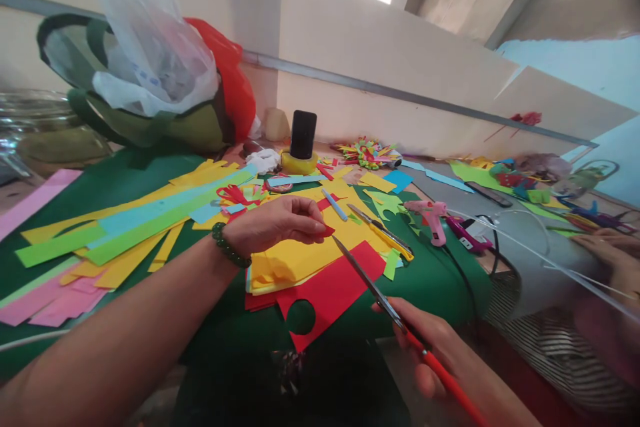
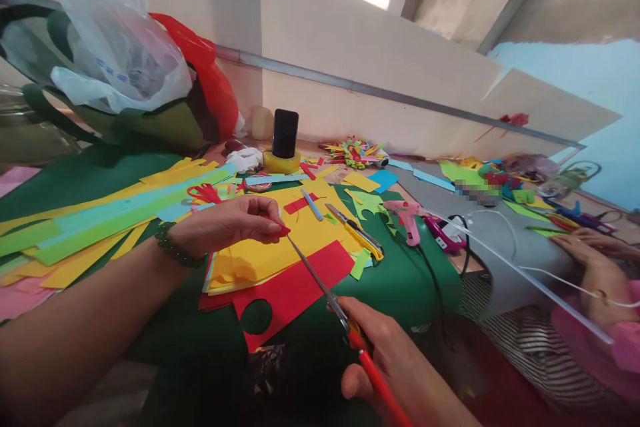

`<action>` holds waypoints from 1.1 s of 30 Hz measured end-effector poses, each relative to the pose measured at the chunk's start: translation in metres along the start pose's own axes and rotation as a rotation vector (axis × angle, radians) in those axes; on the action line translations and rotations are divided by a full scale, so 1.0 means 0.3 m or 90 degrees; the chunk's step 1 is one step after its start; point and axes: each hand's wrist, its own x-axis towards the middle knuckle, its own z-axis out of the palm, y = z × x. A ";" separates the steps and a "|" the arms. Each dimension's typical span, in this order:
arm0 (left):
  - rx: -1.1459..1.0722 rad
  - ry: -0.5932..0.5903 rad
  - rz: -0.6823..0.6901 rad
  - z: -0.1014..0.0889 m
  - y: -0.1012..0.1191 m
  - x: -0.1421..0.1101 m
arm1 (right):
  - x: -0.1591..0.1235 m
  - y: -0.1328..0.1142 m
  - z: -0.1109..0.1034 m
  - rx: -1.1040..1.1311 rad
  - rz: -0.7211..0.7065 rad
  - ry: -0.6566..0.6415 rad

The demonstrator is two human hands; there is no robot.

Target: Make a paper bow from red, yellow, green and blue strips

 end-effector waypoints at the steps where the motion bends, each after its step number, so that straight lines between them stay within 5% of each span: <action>1: 0.002 -0.003 0.000 0.001 0.000 0.000 | 0.002 -0.005 0.002 0.000 -0.003 0.001; 13: 0.015 -0.006 -0.005 0.004 -0.005 -0.003 | 0.020 0.026 0.029 0.053 0.007 0.014; 24: 0.052 -0.029 -0.003 0.000 -0.007 0.000 | 0.007 0.103 0.039 0.139 0.020 -0.067; 33: 0.071 -0.036 -0.001 -0.002 -0.007 -0.003 | 0.008 0.075 0.025 0.128 0.037 -0.071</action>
